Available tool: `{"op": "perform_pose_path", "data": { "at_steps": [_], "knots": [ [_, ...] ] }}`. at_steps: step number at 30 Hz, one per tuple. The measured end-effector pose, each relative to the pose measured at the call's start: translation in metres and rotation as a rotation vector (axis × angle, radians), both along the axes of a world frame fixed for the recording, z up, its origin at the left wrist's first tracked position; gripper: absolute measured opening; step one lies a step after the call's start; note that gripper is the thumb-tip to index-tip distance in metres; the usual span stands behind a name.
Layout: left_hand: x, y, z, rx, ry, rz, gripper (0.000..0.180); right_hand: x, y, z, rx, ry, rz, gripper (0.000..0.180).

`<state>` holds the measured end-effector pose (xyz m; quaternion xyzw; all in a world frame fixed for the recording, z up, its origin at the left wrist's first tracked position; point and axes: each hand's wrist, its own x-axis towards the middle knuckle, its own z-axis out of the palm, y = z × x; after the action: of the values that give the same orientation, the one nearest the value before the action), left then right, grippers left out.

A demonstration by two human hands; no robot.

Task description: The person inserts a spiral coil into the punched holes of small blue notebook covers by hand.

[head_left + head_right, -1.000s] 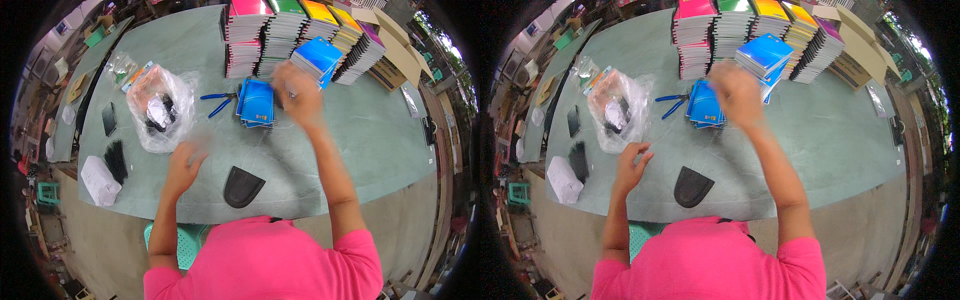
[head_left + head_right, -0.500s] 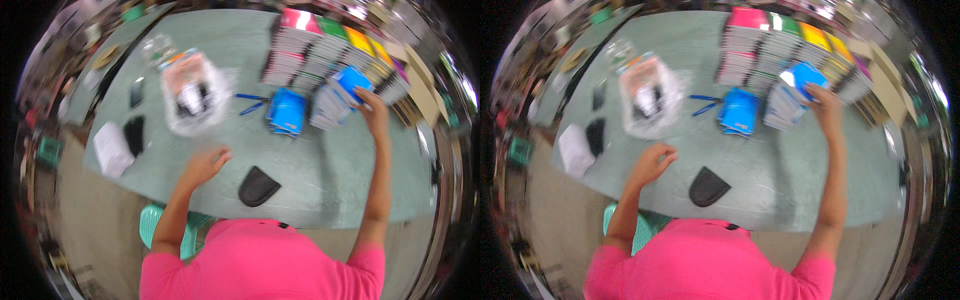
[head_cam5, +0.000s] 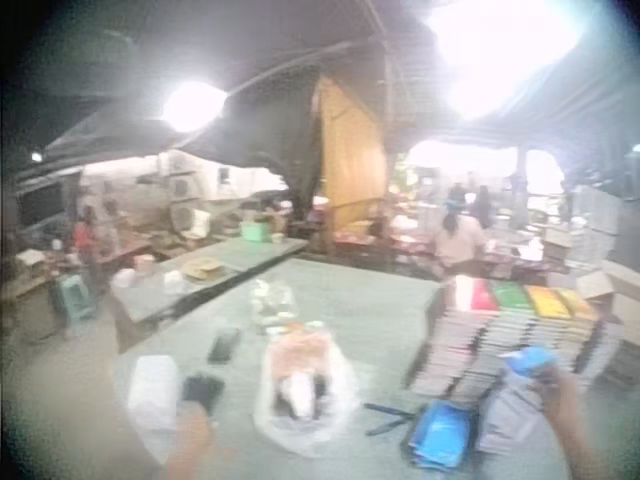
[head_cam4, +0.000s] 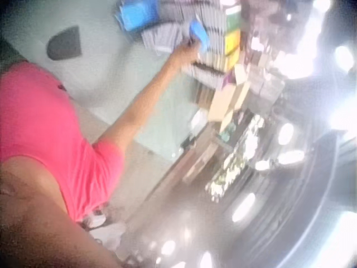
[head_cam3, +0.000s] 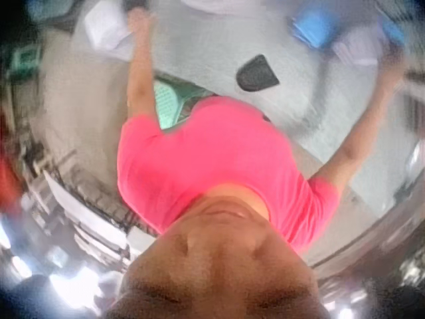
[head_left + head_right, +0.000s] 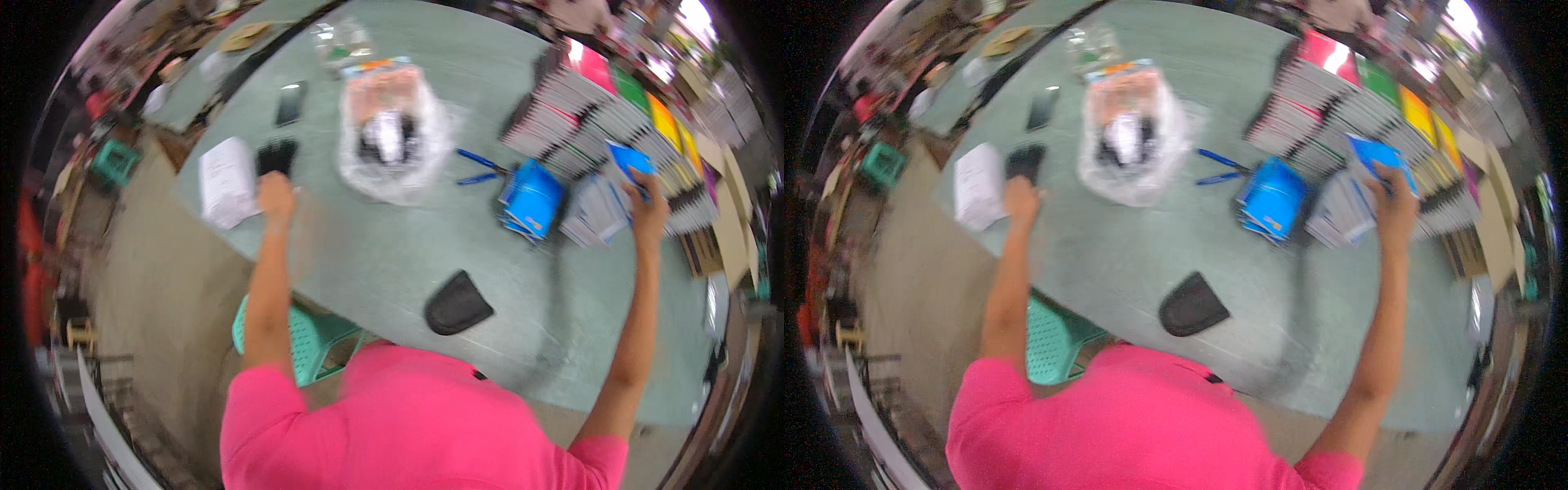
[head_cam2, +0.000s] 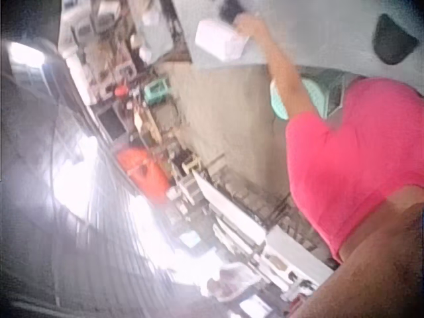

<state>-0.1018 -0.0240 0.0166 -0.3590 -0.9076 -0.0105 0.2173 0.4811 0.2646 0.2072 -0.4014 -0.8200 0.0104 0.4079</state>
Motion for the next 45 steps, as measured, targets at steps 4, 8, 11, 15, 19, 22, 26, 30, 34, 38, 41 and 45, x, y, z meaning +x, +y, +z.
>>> {"op": "perform_pose_path", "data": {
  "at_steps": [4,8,11,15,19,22,26,30,34,38,41,45],
  "knots": [
    [0.012,0.008,0.041,0.183,-0.340,0.007,0.026,0.002,-0.008,0.018,-0.114,-0.024,-0.044,0.026],
    [0.011,0.010,0.045,0.087,-0.265,0.133,0.031,0.009,-0.006,0.028,-0.307,0.037,0.057,0.021],
    [-0.001,0.017,0.047,0.044,-0.283,0.080,0.028,0.013,-0.010,0.036,-0.267,-0.038,0.013,0.020],
    [-0.014,0.019,0.046,0.086,-0.296,0.026,0.029,0.003,-0.006,0.038,0.198,0.197,0.011,0.020],
    [-0.007,-0.005,0.037,0.096,-0.380,-0.023,0.030,-0.051,-0.065,0.057,0.255,0.130,0.095,0.012],
    [0.008,0.012,0.048,0.113,-0.316,0.080,0.029,-0.079,-0.108,0.012,0.306,-0.187,0.256,0.016],
    [0.021,0.018,0.051,0.075,-0.358,0.130,0.032,-0.105,-0.154,-0.097,-0.001,-0.266,0.300,0.012],
    [0.005,0.003,0.047,-0.030,-0.411,0.156,0.034,-0.119,-0.167,-0.128,-0.149,-0.306,0.252,0.014],
    [0.013,0.011,0.066,0.103,-0.264,0.141,0.031,-0.121,-0.165,-0.116,-0.160,-0.210,0.261,0.013],
    [0.009,0.014,0.076,0.342,-0.205,0.089,0.026,-0.128,-0.168,-0.126,-0.249,-0.329,0.258,0.012],
    [0.018,0.007,0.111,0.684,-0.195,-0.184,0.019,-0.135,-0.164,-0.123,-0.312,-0.342,0.263,0.012],
    [0.070,-0.002,0.181,1.298,-0.641,-0.370,0.019,-0.148,-0.160,-0.123,-0.339,-0.329,0.284,0.011]
  ]
}}
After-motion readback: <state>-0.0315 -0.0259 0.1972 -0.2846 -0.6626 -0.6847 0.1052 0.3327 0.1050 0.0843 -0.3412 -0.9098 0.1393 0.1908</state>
